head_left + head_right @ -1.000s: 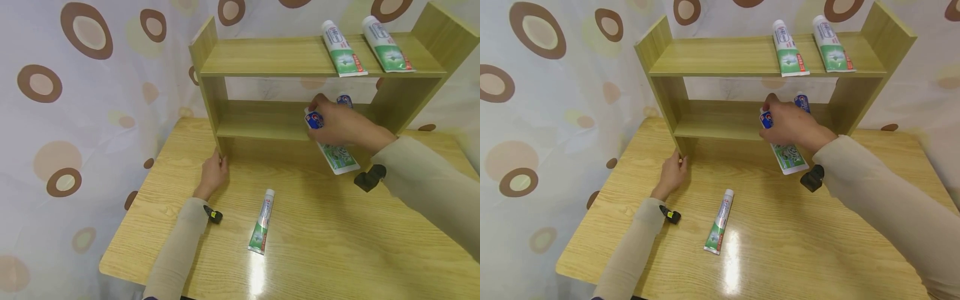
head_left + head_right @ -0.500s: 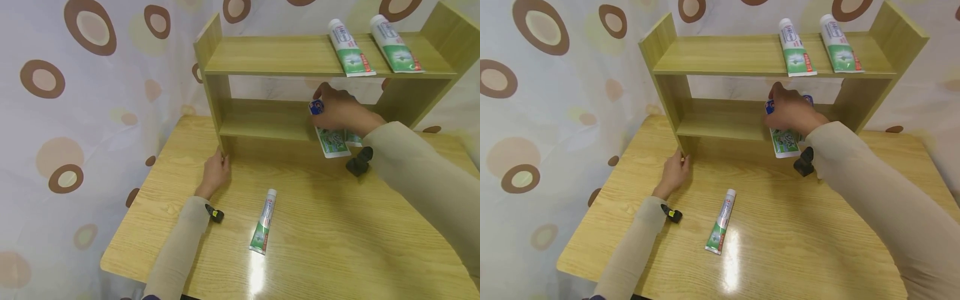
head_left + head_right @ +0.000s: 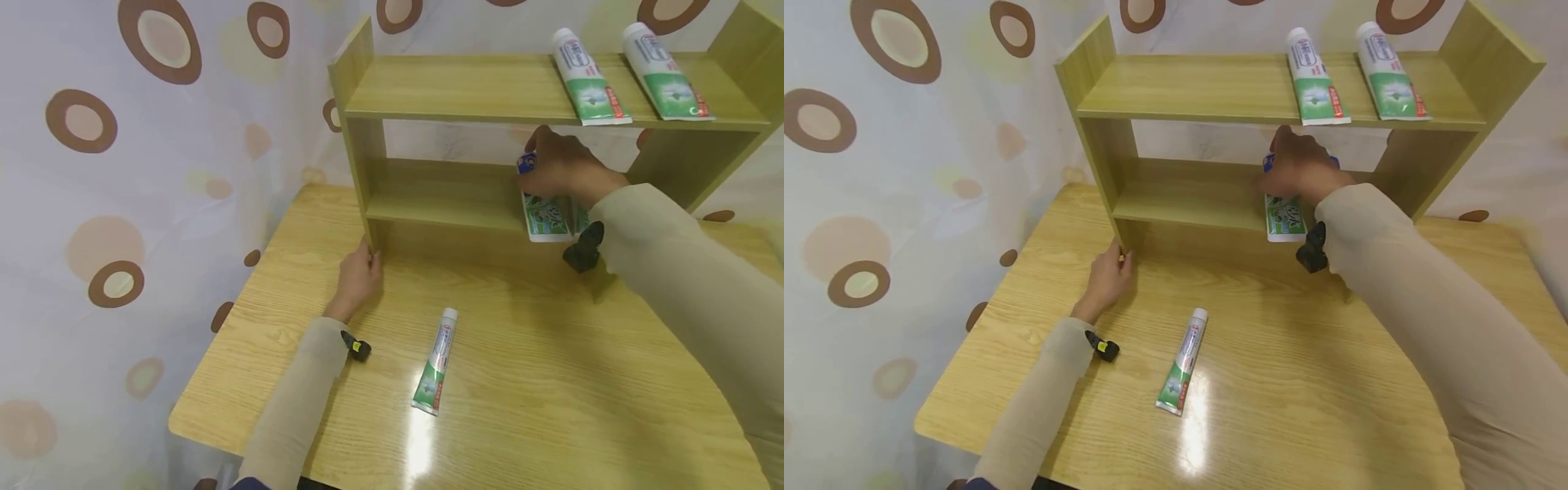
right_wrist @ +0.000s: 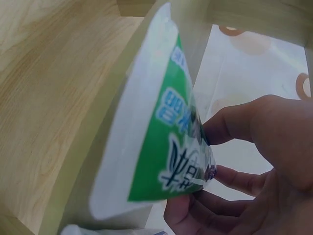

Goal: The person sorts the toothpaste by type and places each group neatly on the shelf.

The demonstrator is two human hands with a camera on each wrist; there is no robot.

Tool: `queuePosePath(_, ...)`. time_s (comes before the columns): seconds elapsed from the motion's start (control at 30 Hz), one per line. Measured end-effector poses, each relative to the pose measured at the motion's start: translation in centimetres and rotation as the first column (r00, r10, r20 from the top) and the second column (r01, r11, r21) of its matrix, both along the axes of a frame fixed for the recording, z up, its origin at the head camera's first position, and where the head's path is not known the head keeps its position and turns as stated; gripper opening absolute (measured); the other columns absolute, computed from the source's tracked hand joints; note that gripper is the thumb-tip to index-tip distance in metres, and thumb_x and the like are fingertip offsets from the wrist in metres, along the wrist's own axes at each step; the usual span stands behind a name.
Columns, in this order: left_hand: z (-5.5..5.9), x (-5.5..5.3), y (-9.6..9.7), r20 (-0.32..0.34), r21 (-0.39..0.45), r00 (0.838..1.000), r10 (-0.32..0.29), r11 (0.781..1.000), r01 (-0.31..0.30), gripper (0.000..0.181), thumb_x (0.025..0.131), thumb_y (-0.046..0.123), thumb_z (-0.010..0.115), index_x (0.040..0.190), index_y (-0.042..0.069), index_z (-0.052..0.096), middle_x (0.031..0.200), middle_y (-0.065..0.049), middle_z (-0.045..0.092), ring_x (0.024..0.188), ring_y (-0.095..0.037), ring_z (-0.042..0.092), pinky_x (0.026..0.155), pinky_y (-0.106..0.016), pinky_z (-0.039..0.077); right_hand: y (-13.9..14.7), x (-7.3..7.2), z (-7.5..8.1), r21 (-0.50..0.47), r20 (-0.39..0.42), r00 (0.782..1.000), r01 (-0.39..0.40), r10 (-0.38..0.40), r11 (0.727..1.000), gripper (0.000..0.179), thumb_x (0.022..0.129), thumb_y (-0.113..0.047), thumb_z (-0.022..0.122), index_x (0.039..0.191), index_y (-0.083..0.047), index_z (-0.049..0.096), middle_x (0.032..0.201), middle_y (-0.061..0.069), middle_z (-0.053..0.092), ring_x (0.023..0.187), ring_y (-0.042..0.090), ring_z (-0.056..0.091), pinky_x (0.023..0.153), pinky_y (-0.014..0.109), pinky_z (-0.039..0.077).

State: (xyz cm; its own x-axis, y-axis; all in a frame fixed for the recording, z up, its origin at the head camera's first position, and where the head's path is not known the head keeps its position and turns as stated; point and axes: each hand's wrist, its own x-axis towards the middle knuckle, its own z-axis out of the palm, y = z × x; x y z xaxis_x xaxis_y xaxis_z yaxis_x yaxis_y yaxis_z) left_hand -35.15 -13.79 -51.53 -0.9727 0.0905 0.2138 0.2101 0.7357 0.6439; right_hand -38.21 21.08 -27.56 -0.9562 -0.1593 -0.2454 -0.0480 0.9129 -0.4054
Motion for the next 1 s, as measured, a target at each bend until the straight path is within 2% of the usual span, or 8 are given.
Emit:
queuePosePath(0.03,0.0,0.0,0.1,0.000,0.000,1.000,-0.001,1.000,0.001,0.034,0.115,0.018,0.050,0.141,-0.003,0.056,0.125,-0.032,0.076,0.112,-0.046,0.078,0.086,-0.052,0.067,0.1,-0.1,-0.1,0.002,-0.003,1.000,0.003,-0.003,1.000,0.078,0.099,-0.032,0.059,0.158,0.008,0.027,0.125,0.037,0.058,0.090,0.038,0.070,0.068,0.041,0.059)
queuePosePath(0.1,1.3,0.9,0.5,0.026,0.004,1.000,-0.001,1.000,0.001,0.036,0.115,0.016,0.050,0.144,-0.005,0.055,0.133,-0.034,0.072,0.122,-0.048,0.074,0.095,-0.056,0.065,0.2,-0.3,-0.4,-0.003,-0.016,1.000,0.007,-0.007,1.000,0.077,0.098,-0.031,0.060,0.156,0.009,0.029,0.124,0.038,0.058,0.090,0.039,0.070,0.068,0.041,0.059)
queuePosePath(0.2,1.4,1.0,0.6,0.029,0.002,1.000,-0.005,1.000,0.004,0.036,0.115,0.016,0.050,0.144,-0.005,0.054,0.134,-0.034,0.072,0.122,-0.048,0.074,0.094,-0.056,0.065,0.4,-0.7,-0.9,-0.025,-0.033,0.999,0.016,-0.017,1.000,0.075,0.097,-0.029,0.061,0.153,0.010,0.030,0.124,0.038,0.059,0.089,0.040,0.070,0.067,0.041,0.059)
queuePosePath(0.33,1.5,0.9,0.5,0.019,-0.004,1.000,0.002,1.000,-0.002,0.034,0.114,0.016,0.051,0.141,-0.004,0.056,0.128,-0.033,0.075,0.115,-0.048,0.077,0.089,-0.057,0.065,0.4,-0.9,-1.5,-0.042,-0.049,0.998,0.028,-0.030,0.999,0.072,0.096,-0.028,0.061,0.151,0.009,0.031,0.124,0.038,0.060,0.089,0.041,0.070,0.069,0.044,0.058)
queuePosePath(0.6,1.5,1.0,0.5,0.029,-0.002,1.000,-0.001,1.000,0.001,0.034,0.115,0.015,0.050,0.142,-0.005,0.055,0.127,-0.034,0.075,0.113,-0.047,0.078,0.086,-0.055,0.066,-0.2,-1.4,-2.0,-0.032,-0.042,0.998,0.042,-0.044,0.999,0.071,0.098,-0.026,0.056,0.152,0.010,0.029,0.133,0.042,0.056,0.106,0.049,0.063,0.084,0.054,0.056)
queuePosePath(0.77,1.4,1.0,0.6,0.016,0.000,1.000,-0.008,1.000,0.008,0.035,0.115,0.015,0.049,0.143,-0.005,0.054,0.130,-0.034,0.074,0.117,-0.047,0.077,0.088,-0.055,0.066,-0.2,-1.6,-2.3,0.001,-0.035,0.998,0.053,-0.053,0.999,0.073,0.101,-0.027,0.054,0.157,0.011,0.025,0.137,0.044,0.054,0.113,0.052,0.062,0.091,0.060,0.055)
queuePosePath(1.0,1.3,1.0,0.6,0.005,0.012,1.000,-0.004,1.000,0.004,0.037,0.114,0.015,0.050,0.147,-0.003,0.053,0.137,-0.033,0.071,0.125,-0.048,0.073,0.099,-0.056,0.064,-0.2,-1.5,-2.8,-0.005,-0.045,0.998,0.051,-0.052,0.999,0.076,0.104,-0.028,0.052,0.162,0.010,0.021,0.140,0.048,0.053,0.121,0.058,0.061,0.097,0.065,0.055)
